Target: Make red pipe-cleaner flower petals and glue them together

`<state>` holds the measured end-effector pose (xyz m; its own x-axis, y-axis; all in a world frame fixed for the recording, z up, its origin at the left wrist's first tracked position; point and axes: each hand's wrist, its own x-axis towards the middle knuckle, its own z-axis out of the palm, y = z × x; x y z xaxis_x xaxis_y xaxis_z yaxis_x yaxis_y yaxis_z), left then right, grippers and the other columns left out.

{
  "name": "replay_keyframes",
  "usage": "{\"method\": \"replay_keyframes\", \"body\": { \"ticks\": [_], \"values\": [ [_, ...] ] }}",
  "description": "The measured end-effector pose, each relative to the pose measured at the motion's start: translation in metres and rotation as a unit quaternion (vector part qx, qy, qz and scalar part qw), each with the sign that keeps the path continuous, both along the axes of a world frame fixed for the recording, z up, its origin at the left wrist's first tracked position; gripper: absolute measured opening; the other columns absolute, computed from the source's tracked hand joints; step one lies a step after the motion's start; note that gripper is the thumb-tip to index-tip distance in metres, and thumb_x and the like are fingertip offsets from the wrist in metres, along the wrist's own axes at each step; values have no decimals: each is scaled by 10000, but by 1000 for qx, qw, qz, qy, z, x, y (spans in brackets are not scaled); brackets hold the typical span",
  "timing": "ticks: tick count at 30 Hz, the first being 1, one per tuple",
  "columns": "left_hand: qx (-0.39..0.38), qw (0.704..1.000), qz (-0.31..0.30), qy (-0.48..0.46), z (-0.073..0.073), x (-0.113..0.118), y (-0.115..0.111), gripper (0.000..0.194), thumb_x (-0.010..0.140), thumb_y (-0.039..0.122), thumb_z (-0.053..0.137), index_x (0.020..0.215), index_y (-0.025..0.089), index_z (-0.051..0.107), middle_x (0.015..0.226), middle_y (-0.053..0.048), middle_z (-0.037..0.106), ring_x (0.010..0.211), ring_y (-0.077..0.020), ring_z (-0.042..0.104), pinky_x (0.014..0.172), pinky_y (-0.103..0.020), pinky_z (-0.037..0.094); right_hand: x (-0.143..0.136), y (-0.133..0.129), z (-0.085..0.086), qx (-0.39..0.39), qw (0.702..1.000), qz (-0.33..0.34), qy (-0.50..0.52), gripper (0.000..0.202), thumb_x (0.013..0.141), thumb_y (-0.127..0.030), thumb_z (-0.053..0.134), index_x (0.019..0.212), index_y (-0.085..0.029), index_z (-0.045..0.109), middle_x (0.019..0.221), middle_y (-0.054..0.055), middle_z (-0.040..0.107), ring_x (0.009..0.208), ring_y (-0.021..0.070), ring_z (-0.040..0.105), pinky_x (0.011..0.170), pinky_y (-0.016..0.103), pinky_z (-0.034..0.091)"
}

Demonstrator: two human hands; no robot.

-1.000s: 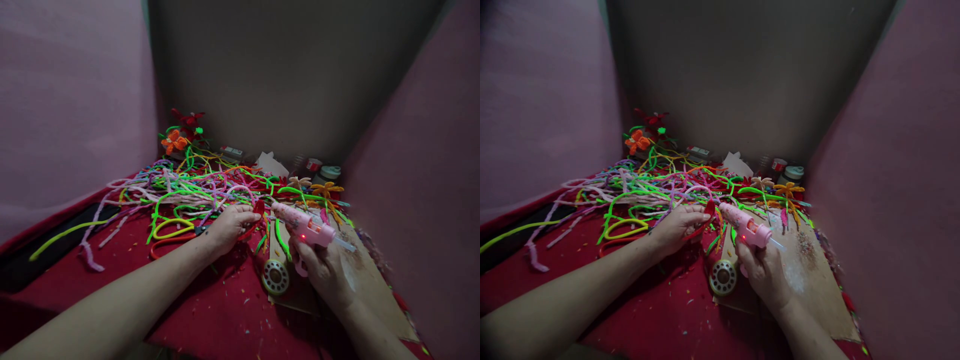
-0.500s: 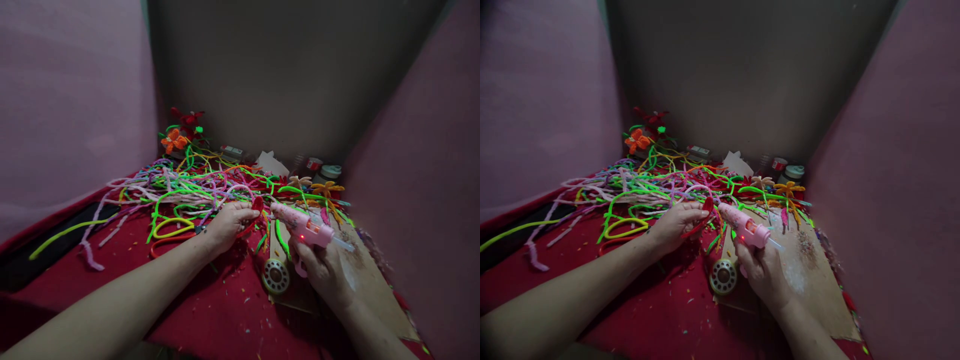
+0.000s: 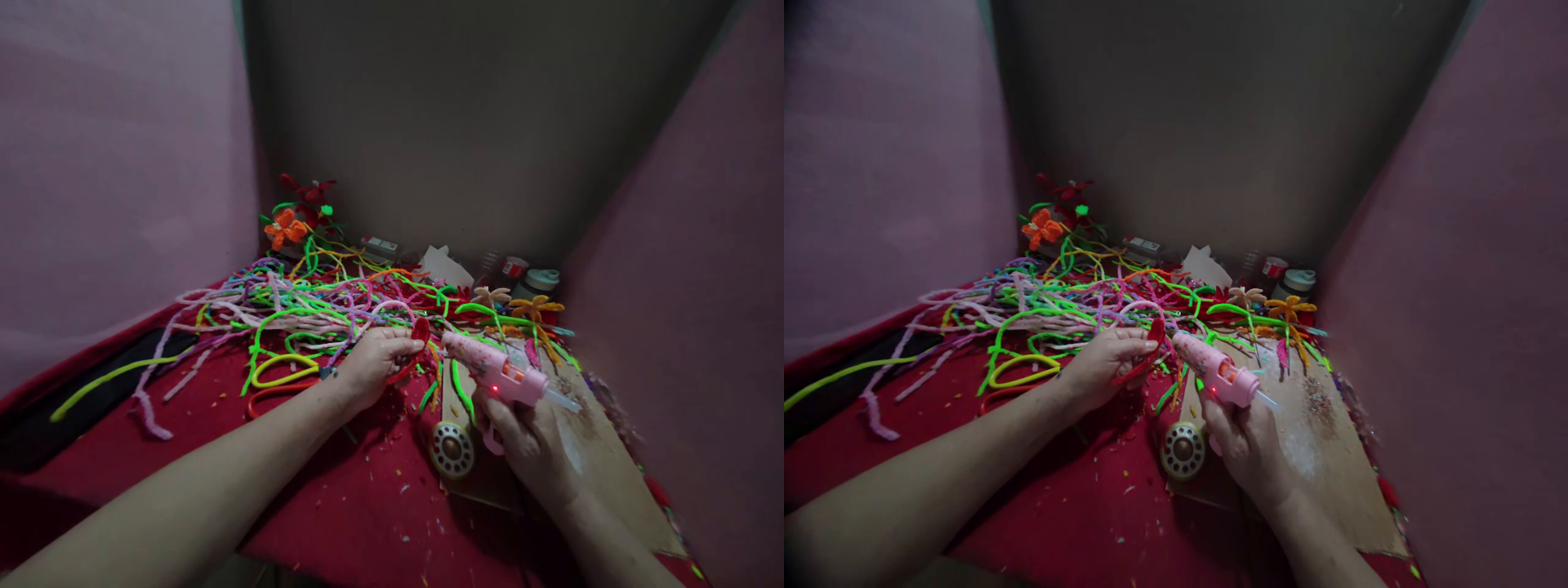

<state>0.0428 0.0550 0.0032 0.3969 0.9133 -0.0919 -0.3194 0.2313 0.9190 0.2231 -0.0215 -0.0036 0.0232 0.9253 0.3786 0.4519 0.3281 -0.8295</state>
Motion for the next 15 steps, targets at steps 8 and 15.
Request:
{"method": "replay_keyframes", "body": {
  "ticks": [8, 15],
  "values": [
    [-5, 1000, 4, -19, 0, -1, 1, 40, 644, 160, 648, 660, 136, 621, 572, 12, 601, 457, -75, 508, 474, -208, 365, 0, 0, 0, -9, 1000, 1, -12, 263, 775, -342, 492, 553, -203, 480, 475, -14, 452, 417, 108, 401, 372, 232, 341],
    [28, 999, -17, -6, -5, -3, 5, 114, 702, 201, 622, 631, 132, 565, 469, 44, 505, 347, -42, 376, 368, -186, 264, 1, -2, -2, -30, 999, -8, -26, 247, 770, -367, 479, 583, -206, 467, 467, -9, 460, 405, 118, 429, 368, 240, 357]
  ]
}}
